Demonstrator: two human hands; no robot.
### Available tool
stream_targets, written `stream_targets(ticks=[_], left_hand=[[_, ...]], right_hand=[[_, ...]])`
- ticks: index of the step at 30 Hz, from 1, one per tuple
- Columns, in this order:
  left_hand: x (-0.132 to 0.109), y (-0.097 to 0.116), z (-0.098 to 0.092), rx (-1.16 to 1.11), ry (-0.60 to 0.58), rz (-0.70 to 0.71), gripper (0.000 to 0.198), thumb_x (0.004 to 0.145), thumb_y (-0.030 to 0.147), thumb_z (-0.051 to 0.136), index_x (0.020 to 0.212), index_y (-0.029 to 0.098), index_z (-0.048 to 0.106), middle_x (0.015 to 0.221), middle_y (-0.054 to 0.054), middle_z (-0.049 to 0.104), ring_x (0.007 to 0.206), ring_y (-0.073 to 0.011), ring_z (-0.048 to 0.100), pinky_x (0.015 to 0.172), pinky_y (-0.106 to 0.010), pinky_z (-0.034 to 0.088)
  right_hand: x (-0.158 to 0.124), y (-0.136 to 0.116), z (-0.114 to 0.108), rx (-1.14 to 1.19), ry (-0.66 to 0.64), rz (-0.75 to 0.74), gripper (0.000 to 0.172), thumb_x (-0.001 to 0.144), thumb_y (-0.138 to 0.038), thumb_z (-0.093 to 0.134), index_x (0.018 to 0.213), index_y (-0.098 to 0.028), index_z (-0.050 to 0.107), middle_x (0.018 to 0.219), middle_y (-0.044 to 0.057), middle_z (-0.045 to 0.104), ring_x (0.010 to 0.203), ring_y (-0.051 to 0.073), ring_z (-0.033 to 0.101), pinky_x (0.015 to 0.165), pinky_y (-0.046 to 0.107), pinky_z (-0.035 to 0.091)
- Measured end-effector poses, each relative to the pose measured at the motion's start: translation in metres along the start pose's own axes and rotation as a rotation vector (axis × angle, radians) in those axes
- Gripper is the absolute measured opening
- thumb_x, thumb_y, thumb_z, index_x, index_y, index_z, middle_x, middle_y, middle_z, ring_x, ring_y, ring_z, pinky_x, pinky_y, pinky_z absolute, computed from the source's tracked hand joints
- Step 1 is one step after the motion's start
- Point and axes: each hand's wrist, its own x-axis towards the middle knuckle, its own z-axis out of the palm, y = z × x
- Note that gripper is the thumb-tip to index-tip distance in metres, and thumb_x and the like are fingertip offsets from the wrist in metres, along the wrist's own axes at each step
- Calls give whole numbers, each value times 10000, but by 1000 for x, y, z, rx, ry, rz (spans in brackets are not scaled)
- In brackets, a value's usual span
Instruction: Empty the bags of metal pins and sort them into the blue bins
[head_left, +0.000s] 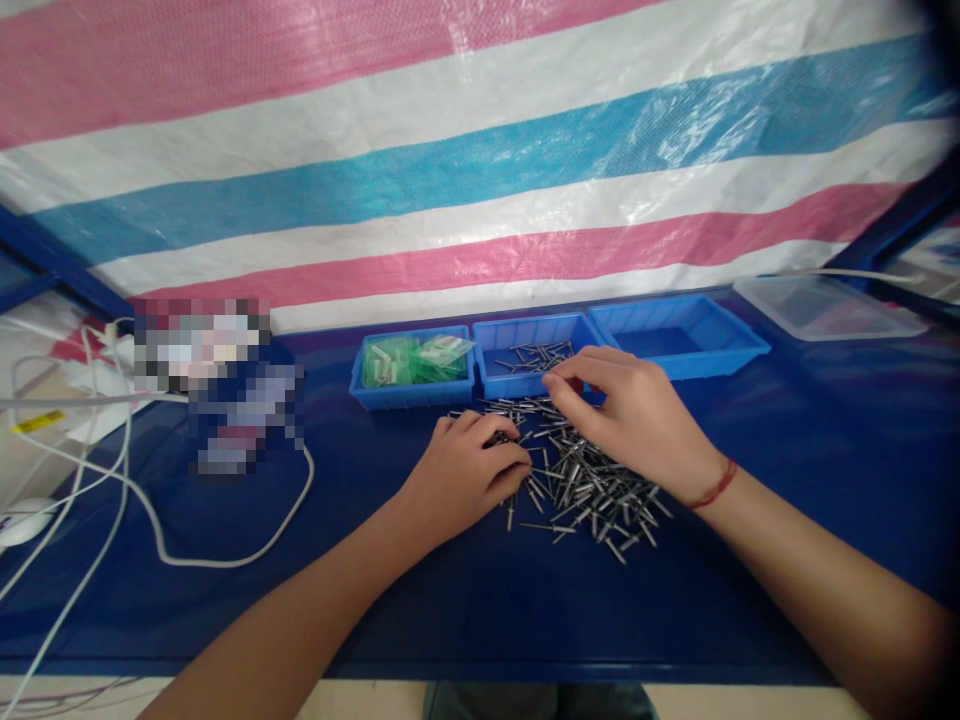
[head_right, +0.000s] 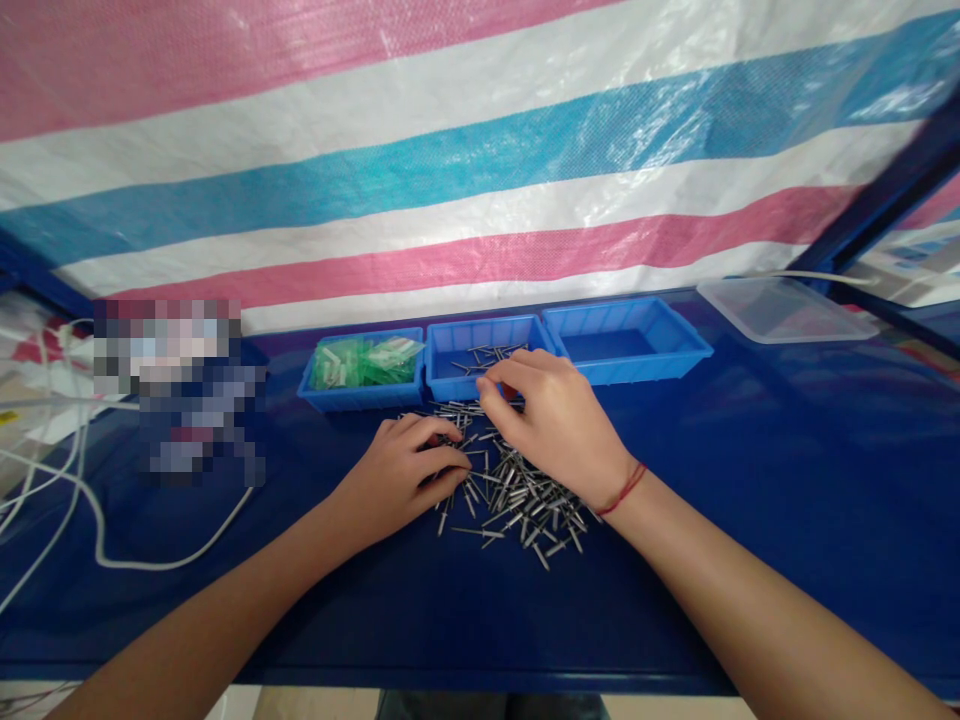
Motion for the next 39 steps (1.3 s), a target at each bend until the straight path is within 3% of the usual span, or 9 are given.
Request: stream_targets(ticks=[11, 17, 24, 31, 36, 39], left_hand=[[1, 2, 0, 35, 9, -16, 206, 947, 326, 457, 929, 243, 645, 1112, 2, 609, 971, -190, 508, 770, -342, 321], [2, -1, -2, 19, 57, -67, 182, 940, 279, 462, 998, 233, 629, 1090, -12, 627, 978, -193, 515, 788, -337, 354], [2, -5, -5, -7, 113, -104, 196, 902, 216, 488, 1041, 221, 625, 1071, -38, 638, 942, -198, 540, 797, -341, 393], [3, -9, -1, 17, 113, -133, 257, 927, 260, 450, 1109, 182, 614, 1107, -75, 597, 964, -206, 546, 849, -359, 427], [5, -9, 0, 4, 98, -126, 214, 930, 241, 444, 995, 179, 638, 1033, -64, 601, 926, -189, 555, 843, -335, 433], [7, -10, 0, 15, 122, -153, 241, 941, 262, 432, 1057, 182, 628, 1008, -63, 603, 922, -189, 558, 847, -334, 434]], right_hand=[[0, -6, -6, 19, -96, -11, 233, 893, -233, 474, 719, -179, 620, 709, 35, 635, 688, 161, 579, 664, 281, 401], [3, 1, -13, 31, -308, 5, 197, 864, -209, 477, 752, -185, 638, 703, 19, 641, 605, 138, 564, 610, 275, 389], [1, 18, -16, 0, -439, -59, 181, 824, -161, 487, 821, -203, 663, 739, 12, 666, 645, 149, 592, 615, 279, 405], [-2, 11, -2, -154, -430, -94, 217, 889, -196, 454, 973, -182, 655, 823, 63, 671, 755, 180, 621, 658, 279, 414], [-3, 6, 9, -194, -463, -79, 246, 920, -230, 429, 929, -184, 671, 855, 70, 665, 802, 187, 622, 680, 280, 406], [-3, 4, 13, -184, -451, -80, 242, 918, -252, 451, 957, -188, 681, 836, 62, 655, 798, 184, 611, 670, 276, 396]])
